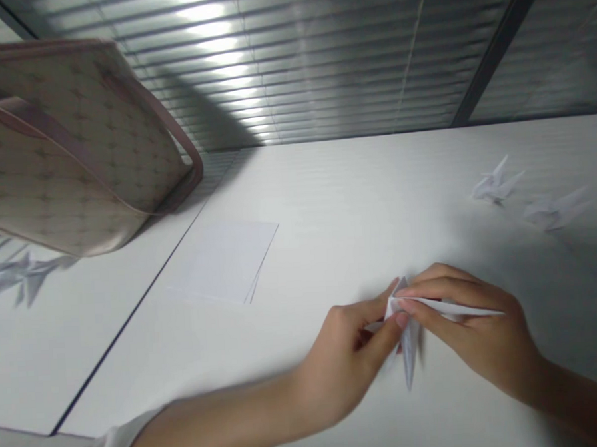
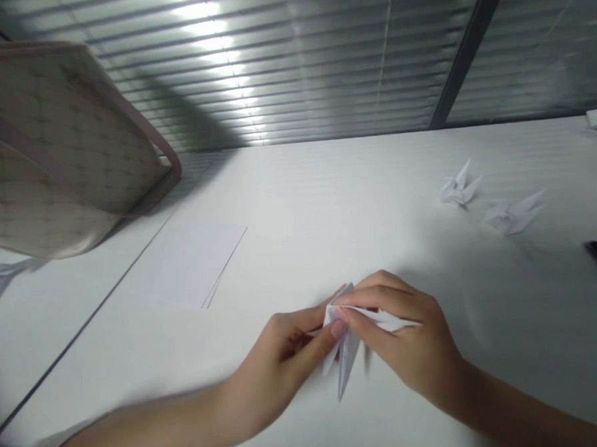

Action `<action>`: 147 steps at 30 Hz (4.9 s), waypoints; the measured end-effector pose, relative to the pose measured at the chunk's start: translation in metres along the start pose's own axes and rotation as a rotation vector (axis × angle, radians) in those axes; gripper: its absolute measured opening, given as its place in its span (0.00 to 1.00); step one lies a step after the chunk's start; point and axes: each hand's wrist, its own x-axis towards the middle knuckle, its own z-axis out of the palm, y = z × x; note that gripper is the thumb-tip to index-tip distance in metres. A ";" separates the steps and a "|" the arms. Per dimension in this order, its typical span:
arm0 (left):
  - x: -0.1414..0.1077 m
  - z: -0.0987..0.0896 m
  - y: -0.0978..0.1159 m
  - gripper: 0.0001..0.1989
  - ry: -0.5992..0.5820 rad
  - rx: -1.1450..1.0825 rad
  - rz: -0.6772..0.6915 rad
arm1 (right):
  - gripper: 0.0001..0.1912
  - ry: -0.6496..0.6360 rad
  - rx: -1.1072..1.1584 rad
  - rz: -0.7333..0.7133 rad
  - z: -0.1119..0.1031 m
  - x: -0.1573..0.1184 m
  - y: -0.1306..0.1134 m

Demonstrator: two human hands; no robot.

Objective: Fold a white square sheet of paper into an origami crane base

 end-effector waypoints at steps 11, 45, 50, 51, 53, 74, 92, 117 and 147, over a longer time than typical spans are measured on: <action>-0.006 0.003 0.000 0.14 -0.020 0.203 0.060 | 0.15 -0.074 -0.177 -0.253 -0.006 -0.007 -0.005; 0.008 0.004 -0.008 0.14 -0.131 -0.554 -0.216 | 0.13 -0.129 -0.643 -0.666 -0.007 -0.004 0.016; 0.008 0.005 -0.007 0.14 -0.122 -0.518 -0.218 | 0.13 -0.148 -0.671 -0.688 -0.009 -0.003 0.015; 0.008 0.005 -0.006 0.14 -0.119 -0.518 -0.227 | 0.13 -0.150 -0.677 -0.699 -0.010 -0.002 0.014; 0.008 0.004 -0.006 0.13 -0.106 -0.525 -0.244 | 0.12 -0.153 -0.694 -0.724 -0.012 0.002 0.012; 0.011 0.006 -0.011 0.20 0.203 -0.573 -0.089 | 0.17 0.000 -0.959 -0.455 -0.010 0.003 0.015; 0.009 -0.012 -0.005 0.05 0.363 -0.224 0.007 | 0.10 -0.116 0.044 0.097 -0.012 0.002 -0.003; 0.002 -0.005 -0.001 0.05 0.267 -0.204 0.024 | 0.02 -0.205 0.194 0.379 -0.007 0.001 -0.003; 0.002 -0.004 -0.005 0.12 0.227 -0.305 -0.079 | 0.05 -0.262 0.243 0.538 -0.007 0.004 -0.006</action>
